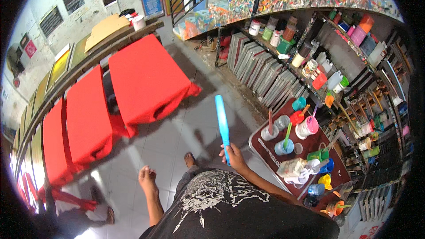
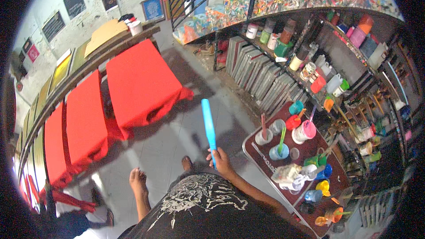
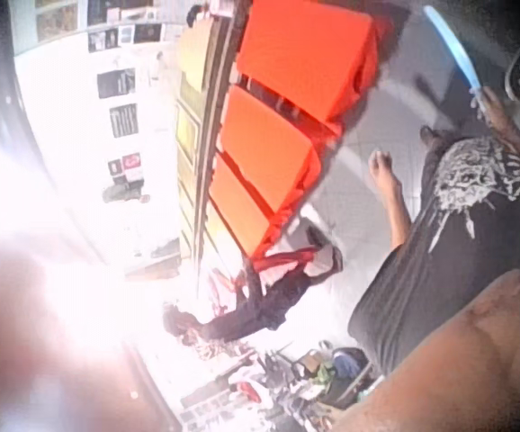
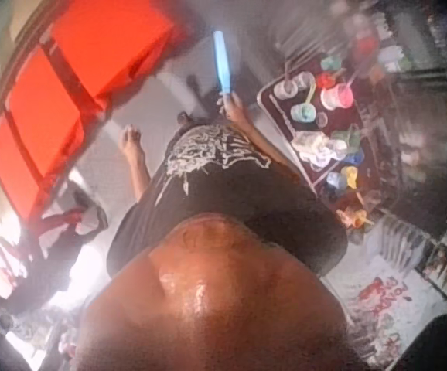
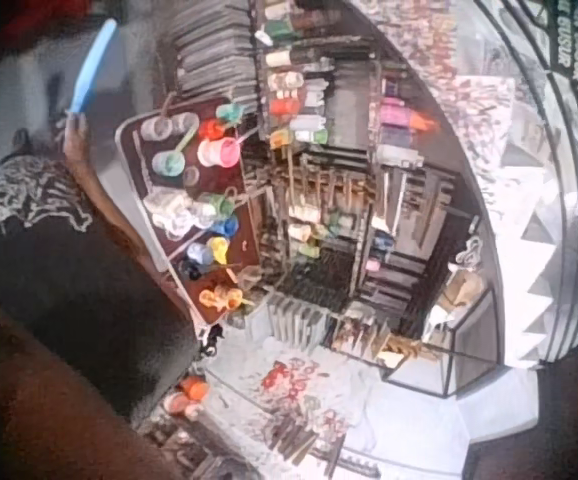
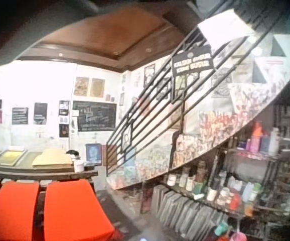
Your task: The person holds a bucket and uses a blue plastic stirrer to mix dark ink, then walks across a workshop to a screen printing station where they continue stirring the ink.
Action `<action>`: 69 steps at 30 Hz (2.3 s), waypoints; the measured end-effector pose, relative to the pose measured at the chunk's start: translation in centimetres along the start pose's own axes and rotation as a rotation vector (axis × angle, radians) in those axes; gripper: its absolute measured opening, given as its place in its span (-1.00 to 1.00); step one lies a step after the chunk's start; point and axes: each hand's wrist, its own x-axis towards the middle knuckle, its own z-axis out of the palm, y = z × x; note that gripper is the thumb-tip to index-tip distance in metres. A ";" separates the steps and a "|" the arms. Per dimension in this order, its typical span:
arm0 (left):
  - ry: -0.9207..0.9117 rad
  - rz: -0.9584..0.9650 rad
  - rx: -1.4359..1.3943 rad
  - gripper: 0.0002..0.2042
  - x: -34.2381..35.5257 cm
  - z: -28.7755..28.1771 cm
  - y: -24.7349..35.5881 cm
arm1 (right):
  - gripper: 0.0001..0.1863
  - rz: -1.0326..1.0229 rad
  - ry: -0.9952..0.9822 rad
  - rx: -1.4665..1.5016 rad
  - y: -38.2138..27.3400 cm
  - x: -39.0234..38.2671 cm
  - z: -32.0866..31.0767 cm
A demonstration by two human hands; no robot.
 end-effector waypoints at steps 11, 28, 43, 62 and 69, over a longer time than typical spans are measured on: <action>-0.963 0.215 0.170 -0.73 17.4 34.9 9.1 | -0.79 0.175 0.497 0.061 0.1 14.5 -4.0; -0.830 -0.276 0.472 -0.77 29.7 51.7 -4.9 | -0.82 0.235 0.622 -0.237 -7.2 30.2 -21.7; -0.591 0.221 0.418 -0.71 40.5 68.5 -2.5 | -0.80 0.212 0.417 -0.499 -10.5 40.2 -28.4; 0.492 0.734 0.518 0.17 84.1 62.8 19.7 | -0.87 0.063 0.014 -0.293 -21.4 94.7 -12.8; 0.590 0.741 0.545 -0.16 82.8 64.3 20.0 | -0.81 0.254 -0.078 -0.158 -19.5 108.7 -7.8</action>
